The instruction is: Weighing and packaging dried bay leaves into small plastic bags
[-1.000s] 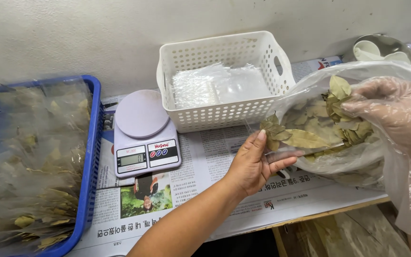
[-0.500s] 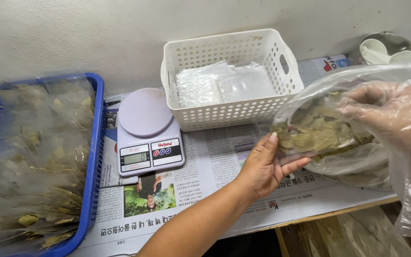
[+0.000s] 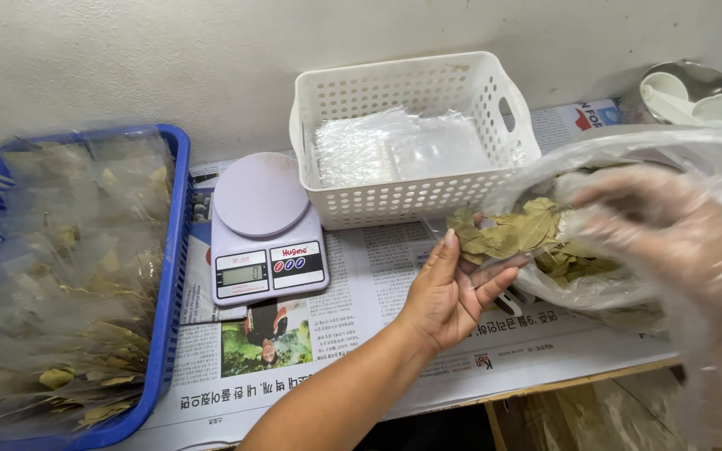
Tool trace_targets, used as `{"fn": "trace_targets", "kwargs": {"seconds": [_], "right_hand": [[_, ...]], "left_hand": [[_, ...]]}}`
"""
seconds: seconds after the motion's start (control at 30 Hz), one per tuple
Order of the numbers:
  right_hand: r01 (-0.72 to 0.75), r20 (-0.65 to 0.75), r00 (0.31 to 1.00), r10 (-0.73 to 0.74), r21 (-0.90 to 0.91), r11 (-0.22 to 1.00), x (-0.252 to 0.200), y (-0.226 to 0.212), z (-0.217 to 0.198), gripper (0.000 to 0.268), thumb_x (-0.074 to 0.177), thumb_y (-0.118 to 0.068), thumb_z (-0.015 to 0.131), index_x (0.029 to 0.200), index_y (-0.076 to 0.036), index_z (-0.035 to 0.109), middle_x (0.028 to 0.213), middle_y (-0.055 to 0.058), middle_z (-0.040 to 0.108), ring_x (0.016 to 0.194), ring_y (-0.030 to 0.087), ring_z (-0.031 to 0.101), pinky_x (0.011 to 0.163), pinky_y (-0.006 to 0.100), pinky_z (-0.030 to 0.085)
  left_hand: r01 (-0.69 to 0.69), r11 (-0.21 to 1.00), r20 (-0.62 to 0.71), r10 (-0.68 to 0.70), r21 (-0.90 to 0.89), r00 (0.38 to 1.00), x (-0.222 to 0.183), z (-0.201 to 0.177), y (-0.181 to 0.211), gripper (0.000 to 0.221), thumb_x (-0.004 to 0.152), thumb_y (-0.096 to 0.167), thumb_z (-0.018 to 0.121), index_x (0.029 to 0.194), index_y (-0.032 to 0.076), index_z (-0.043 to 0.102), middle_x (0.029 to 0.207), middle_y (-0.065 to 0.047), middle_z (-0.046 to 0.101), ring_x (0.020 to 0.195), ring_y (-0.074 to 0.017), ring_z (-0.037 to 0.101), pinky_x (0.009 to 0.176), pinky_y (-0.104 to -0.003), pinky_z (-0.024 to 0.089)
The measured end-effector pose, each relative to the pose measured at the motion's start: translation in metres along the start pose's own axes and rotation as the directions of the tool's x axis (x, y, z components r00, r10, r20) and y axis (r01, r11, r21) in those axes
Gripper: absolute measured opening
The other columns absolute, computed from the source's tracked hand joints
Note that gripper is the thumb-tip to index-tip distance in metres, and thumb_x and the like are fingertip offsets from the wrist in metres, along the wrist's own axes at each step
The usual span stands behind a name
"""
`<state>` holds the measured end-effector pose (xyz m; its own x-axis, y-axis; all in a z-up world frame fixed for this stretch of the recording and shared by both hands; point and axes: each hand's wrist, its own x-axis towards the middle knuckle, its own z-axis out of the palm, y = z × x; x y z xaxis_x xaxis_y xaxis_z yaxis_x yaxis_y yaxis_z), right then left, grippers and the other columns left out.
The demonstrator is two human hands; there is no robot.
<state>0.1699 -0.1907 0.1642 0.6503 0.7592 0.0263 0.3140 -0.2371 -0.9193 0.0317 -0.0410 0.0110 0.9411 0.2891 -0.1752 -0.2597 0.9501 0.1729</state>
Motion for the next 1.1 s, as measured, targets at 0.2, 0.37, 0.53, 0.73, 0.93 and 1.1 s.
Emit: {"fn": "trace_targets", "kwargs": {"seconds": [0.2, 0.37, 0.53, 0.73, 0.93, 1.1], "right_hand": [[0.264, 0.095, 0.964, -0.247, -0.399, 0.878, -0.003, -0.016, 0.038, 0.032, 0.089, -0.030, 0.065, 0.116, -0.017, 0.077, 0.132, 0.003, 0.068, 0.128, 0.020, 0.062, 0.110, 0.038, 0.044], [0.153, 0.366, 0.931, -0.006, -0.374, 0.915, 0.021, 0.023, 0.015, 0.052, 0.091, -0.007, 0.055, 0.143, -0.013, 0.053, 0.135, 0.008, 0.068, 0.129, 0.016, 0.066, 0.115, 0.033, 0.053], [0.472, 0.483, 0.840, -0.248, -0.423, 0.774, 0.021, -0.028, 0.023, 0.039, 0.091, -0.031, 0.061, 0.127, -0.025, 0.074, 0.139, -0.004, 0.066, 0.139, 0.014, 0.048, 0.115, 0.037, 0.037], [0.611, 0.495, 0.786, -0.371, -0.531, 0.587, 0.030, -0.028, 0.025, 0.040, 0.086, -0.025, 0.066, 0.123, -0.039, 0.070, 0.132, -0.002, 0.063, 0.101, 0.015, 0.066, 0.088, 0.032, 0.057], [0.712, 0.627, 0.679, -0.383, -0.433, 0.552, 0.025, -0.040, 0.022, 0.046, 0.092, -0.034, 0.049, 0.134, -0.044, 0.064, 0.146, -0.006, 0.059, 0.113, 0.015, 0.068, 0.089, 0.037, 0.060], [0.619, 0.419, 0.772, -0.477, -0.327, 0.714, 0.024, -0.029, 0.022, 0.030, 0.087, -0.022, 0.067, 0.115, -0.021, 0.077, 0.131, 0.004, 0.065, 0.121, 0.017, 0.066, 0.107, 0.034, 0.052]], "left_hand": [[0.059, 0.994, 0.149, -0.045, -0.091, 0.988, -0.024, 0.003, -0.003, 0.049, 0.114, 0.037, 0.051, 0.145, 0.000, 0.044, 0.138, -0.039, 0.056, 0.116, -0.0547, 0.061, 0.095, -0.055, 0.060], [0.146, 0.888, 0.208, -0.257, 0.436, 0.944, -0.030, -0.001, 0.009, 0.053, 0.105, 0.037, 0.057, 0.150, 0.010, 0.049, 0.147, -0.016, 0.059, 0.127, -0.0313, 0.061, 0.109, -0.049, 0.051], [0.139, 0.850, 0.337, -0.344, 0.508, 0.876, -0.033, -0.013, 0.019, 0.049, 0.110, 0.040, 0.055, 0.147, 0.007, 0.056, 0.155, -0.013, 0.055, 0.137, -0.0325, 0.057, 0.115, -0.045, 0.049], [0.040, 0.897, 0.341, -0.209, 0.441, 0.917, -0.027, -0.023, 0.032, 0.043, 0.108, 0.035, 0.061, 0.143, 0.010, 0.059, 0.141, -0.015, 0.064, 0.127, -0.0344, 0.064, 0.109, -0.046, 0.054], [0.045, 0.883, 0.357, -0.235, 0.466, 0.904, -0.034, -0.023, 0.033, 0.055, 0.105, 0.038, 0.064, 0.147, 0.004, 0.056, 0.140, -0.022, 0.062, 0.127, -0.0347, 0.064, 0.109, -0.042, 0.054], [0.075, 0.898, 0.289, -0.217, 0.433, 0.932, -0.034, -0.025, 0.035, 0.056, 0.107, 0.036, 0.058, 0.154, 0.007, 0.050, 0.141, -0.021, 0.062, 0.127, -0.0341, 0.063, 0.110, -0.044, 0.053]]}}
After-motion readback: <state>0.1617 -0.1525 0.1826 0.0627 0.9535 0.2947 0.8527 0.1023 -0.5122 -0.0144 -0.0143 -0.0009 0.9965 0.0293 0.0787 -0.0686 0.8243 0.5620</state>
